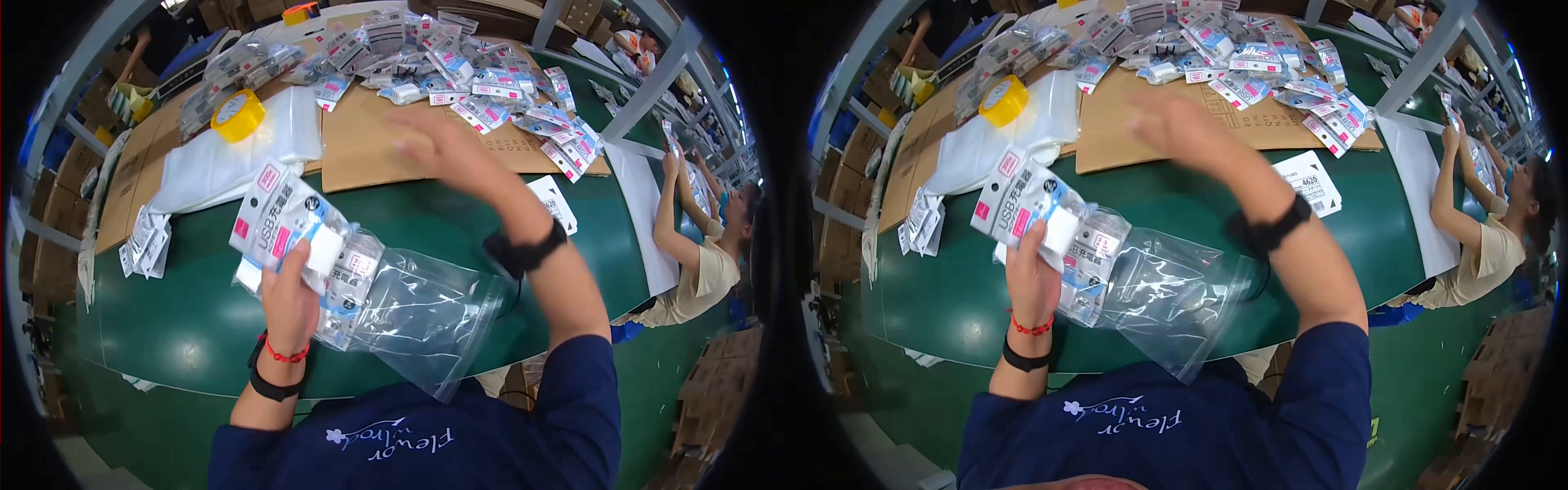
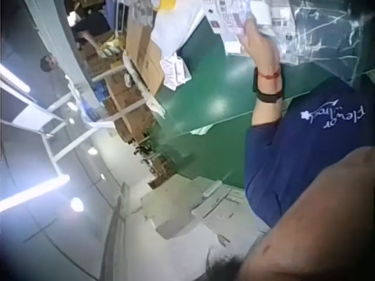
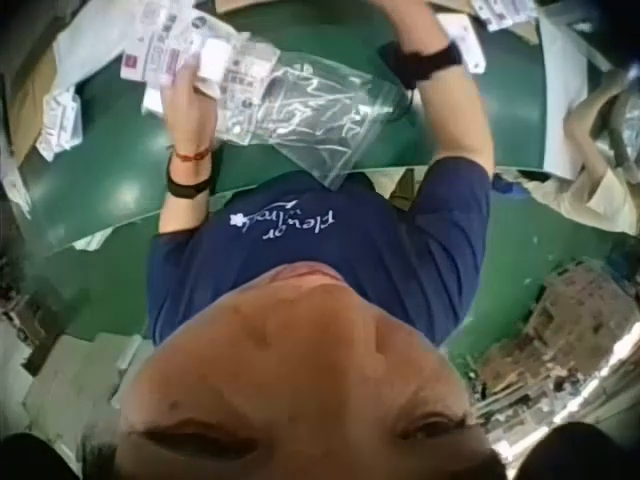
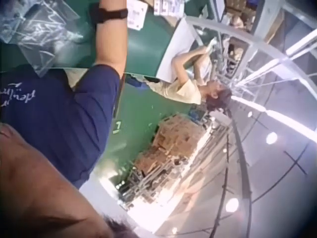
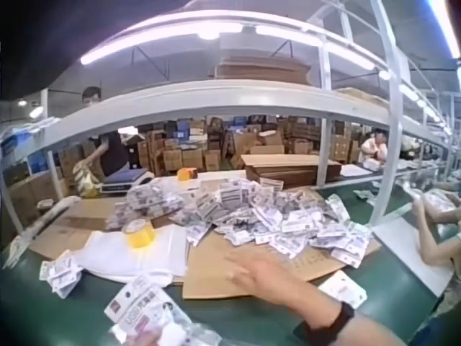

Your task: The person packs several small packaged items into a plastic bag, inserts a paper label, and seals the bag by hand. They then set the completed package aside and pick up a new bag to repeat the process.

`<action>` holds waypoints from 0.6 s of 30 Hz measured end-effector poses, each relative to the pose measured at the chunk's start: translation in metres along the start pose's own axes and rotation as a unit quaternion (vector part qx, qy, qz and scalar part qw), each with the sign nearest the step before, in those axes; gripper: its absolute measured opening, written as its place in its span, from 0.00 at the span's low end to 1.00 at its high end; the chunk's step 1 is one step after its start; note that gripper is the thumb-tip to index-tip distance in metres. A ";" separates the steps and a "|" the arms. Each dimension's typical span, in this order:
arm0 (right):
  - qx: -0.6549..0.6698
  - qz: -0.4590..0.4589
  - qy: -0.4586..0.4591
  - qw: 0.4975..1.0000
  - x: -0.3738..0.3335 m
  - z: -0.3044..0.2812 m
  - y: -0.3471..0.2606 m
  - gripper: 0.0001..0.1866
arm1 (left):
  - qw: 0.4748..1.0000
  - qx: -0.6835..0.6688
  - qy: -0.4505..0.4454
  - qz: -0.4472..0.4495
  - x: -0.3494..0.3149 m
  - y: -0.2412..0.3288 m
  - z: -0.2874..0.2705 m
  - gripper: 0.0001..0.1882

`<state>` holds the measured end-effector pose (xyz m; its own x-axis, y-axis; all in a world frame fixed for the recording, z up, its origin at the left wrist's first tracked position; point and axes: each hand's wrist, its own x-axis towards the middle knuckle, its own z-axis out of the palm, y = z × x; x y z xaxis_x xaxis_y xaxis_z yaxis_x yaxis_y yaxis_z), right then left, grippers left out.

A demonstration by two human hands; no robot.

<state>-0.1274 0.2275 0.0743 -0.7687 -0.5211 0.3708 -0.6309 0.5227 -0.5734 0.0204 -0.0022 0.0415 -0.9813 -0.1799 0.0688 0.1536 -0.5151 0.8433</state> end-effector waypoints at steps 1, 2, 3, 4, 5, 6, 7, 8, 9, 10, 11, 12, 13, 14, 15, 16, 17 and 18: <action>-0.119 0.043 0.037 0.991 0.007 -0.011 0.055 0.28 | 1.000 -0.006 -0.016 -0.002 0.000 -0.001 0.003 0.21; -0.229 0.080 0.070 0.967 0.010 -0.016 0.087 0.32 | 1.000 -0.016 -0.011 -0.006 -0.004 0.000 0.002 0.21; -0.231 0.215 0.032 0.948 -0.001 -0.017 0.117 0.30 | 1.000 -0.028 -0.007 -0.012 -0.008 0.000 0.001 0.21; -0.221 0.337 -0.010 0.915 0.007 -0.017 0.102 0.29 | 0.999 -0.035 0.007 -0.012 -0.009 0.002 -0.006 0.21; -0.221 0.331 -0.008 0.917 0.012 -0.013 0.086 0.29 | 0.999 -0.035 0.008 -0.005 -0.009 0.004 -0.012 0.21; -0.277 0.305 -0.093 0.906 0.009 -0.003 0.068 0.29 | 0.999 -0.030 0.016 0.000 -0.009 0.005 -0.018 0.20; -0.333 0.277 -0.179 0.884 0.008 0.004 0.043 0.29 | 0.999 -0.028 0.026 0.002 -0.011 0.004 -0.021 0.20; -0.335 0.273 -0.180 0.884 0.013 0.016 0.038 0.29 | 0.999 -0.026 0.036 0.004 -0.010 0.003 -0.023 0.19; -0.279 0.260 -0.171 0.908 0.013 0.028 0.036 0.31 | 0.999 -0.028 0.038 0.000 -0.011 0.002 -0.026 0.19; -0.221 0.246 -0.161 0.930 0.012 0.036 0.037 0.34 | 1.000 -0.012 0.024 0.001 -0.011 0.002 -0.030 0.19; -0.221 0.247 -0.165 0.929 0.011 0.037 0.046 0.34 | 1.000 0.004 0.011 0.002 -0.012 0.001 -0.034 0.19; -0.220 0.154 -0.105 0.957 0.015 0.033 0.060 0.30 | 1.000 0.022 -0.003 0.005 -0.011 0.001 -0.038 0.18; -0.214 0.056 -0.045 0.974 0.021 0.028 0.076 0.27 | 1.000 0.024 0.002 0.005 -0.010 0.000 -0.041 0.18; -0.208 -0.040 0.018 0.977 0.024 0.018 0.088 0.24 | 1.000 0.030 0.004 0.003 -0.009 -0.002 -0.041 0.18; -0.209 -0.040 0.017 0.977 0.024 0.004 0.099 0.24 | 0.999 0.035 0.006 0.000 -0.009 -0.004 -0.039 0.17; -0.246 -0.087 0.038 0.965 0.021 -0.008 0.114 0.23 | 0.999 0.046 0.009 -0.008 -0.007 -0.007 -0.036 0.16; -0.283 -0.141 0.061 0.947 0.024 -0.012 0.114 0.23 | 0.999 0.047 0.011 -0.005 -0.008 -0.008 -0.036 0.16; -0.282 -0.144 0.062 0.946 0.025 -0.009 0.112 0.23 | 0.999 0.043 0.011 0.003 -0.011 -0.010 -0.033 0.16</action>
<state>-0.2183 0.2795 0.0256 -0.5411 -0.6315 0.5554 -0.7444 0.6669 0.0330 0.0335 -0.0233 0.0147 -0.9773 -0.2020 0.0639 0.1488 -0.4396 0.8858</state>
